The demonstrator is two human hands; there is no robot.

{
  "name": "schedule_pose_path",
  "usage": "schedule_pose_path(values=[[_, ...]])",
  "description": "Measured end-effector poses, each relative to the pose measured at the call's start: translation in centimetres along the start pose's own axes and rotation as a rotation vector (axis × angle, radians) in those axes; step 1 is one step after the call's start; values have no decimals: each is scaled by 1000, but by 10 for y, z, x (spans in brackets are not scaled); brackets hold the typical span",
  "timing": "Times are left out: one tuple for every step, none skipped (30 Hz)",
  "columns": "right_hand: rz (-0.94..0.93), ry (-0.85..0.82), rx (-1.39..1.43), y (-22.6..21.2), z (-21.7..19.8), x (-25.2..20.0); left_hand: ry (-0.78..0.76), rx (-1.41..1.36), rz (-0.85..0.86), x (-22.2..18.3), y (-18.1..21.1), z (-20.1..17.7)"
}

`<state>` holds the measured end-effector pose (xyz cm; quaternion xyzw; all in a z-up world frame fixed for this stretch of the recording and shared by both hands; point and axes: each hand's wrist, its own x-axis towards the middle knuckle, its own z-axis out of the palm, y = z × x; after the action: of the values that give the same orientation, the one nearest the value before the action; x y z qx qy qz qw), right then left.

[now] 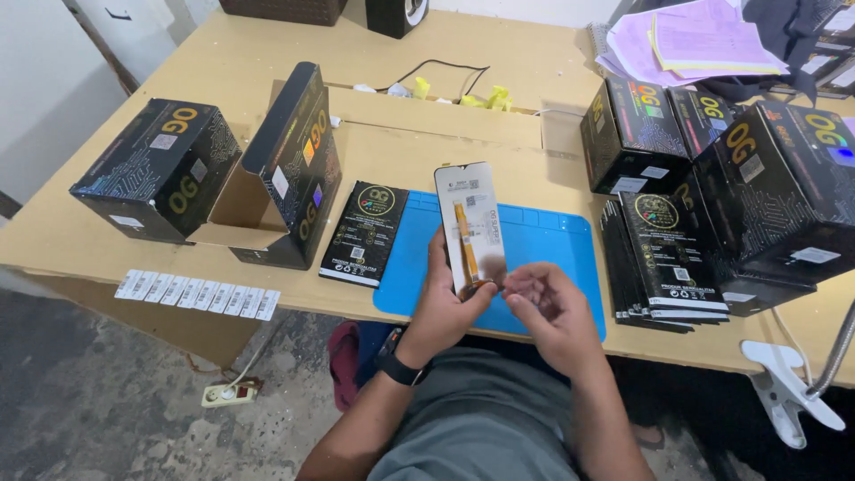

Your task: The person inspects smartphone screen panels by peeling off protective films and stickers, then gathers a stack of panels and places them into a cardboard box.

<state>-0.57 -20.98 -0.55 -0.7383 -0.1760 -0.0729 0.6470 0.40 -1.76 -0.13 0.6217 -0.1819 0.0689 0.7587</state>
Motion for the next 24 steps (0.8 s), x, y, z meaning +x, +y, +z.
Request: schedule_pose_path(values=[[0,-3,3,-3,4,2,3,3,0,-1,3,1],[-96,-19,-56,-6,8,4,5,26,14,-2,6,3],[-192,-35,-115,-9,12,6,7,49,29,-2,9,4],[-192,-35,-113,-14,17,4,8,51,28,-3,6,5],[-211,-45,-158,-18,21,3,21,90,38,-4,4,5],[-231,-53,-204,-23,25,2,33,129,50,-4,1,6],[-232,-52,-203,-23,27,2,32,130,50,-5,-1,7],[-250,-69,-203,-22,29,1,34,128,73,-6,-3,8],[-268,-86,-203,-21,31,0,37,127,96,-8,-6,10],[-266,-86,-203,-19,30,0,36,126,95,-8,-6,10],[-271,-79,-212,-18,29,0,35,135,116,-8,-6,10],[-276,-73,-220,-16,28,1,35,144,139,-8,-6,9],[-276,-74,-221,-18,29,0,36,143,139,-8,-7,10],[-289,-76,-228,-19,29,0,41,172,158,-7,-8,10],[-302,-78,-235,-21,29,1,45,200,177,-6,-9,11],[-301,-78,-234,-20,30,0,45,200,176,-6,-10,9],[-304,-78,-244,-20,30,0,45,246,205,-6,-10,7],[-308,-77,-254,-20,30,0,45,292,235,-6,-11,6],[-307,-78,-254,-18,30,-1,46,292,234,-7,-8,9],[-285,-85,-233,-16,31,-1,22,306,268,-9,-5,11],[-263,-93,-212,-15,32,-1,-1,320,301,-10,-2,13],[-265,-103,-206,-10,31,-1,10,326,300,-10,-13,13],[-221,-81,-151,-6,31,0,17,443,357,-10,-23,13],[-176,-59,-95,-1,31,1,24,561,412,-10,-33,13]])
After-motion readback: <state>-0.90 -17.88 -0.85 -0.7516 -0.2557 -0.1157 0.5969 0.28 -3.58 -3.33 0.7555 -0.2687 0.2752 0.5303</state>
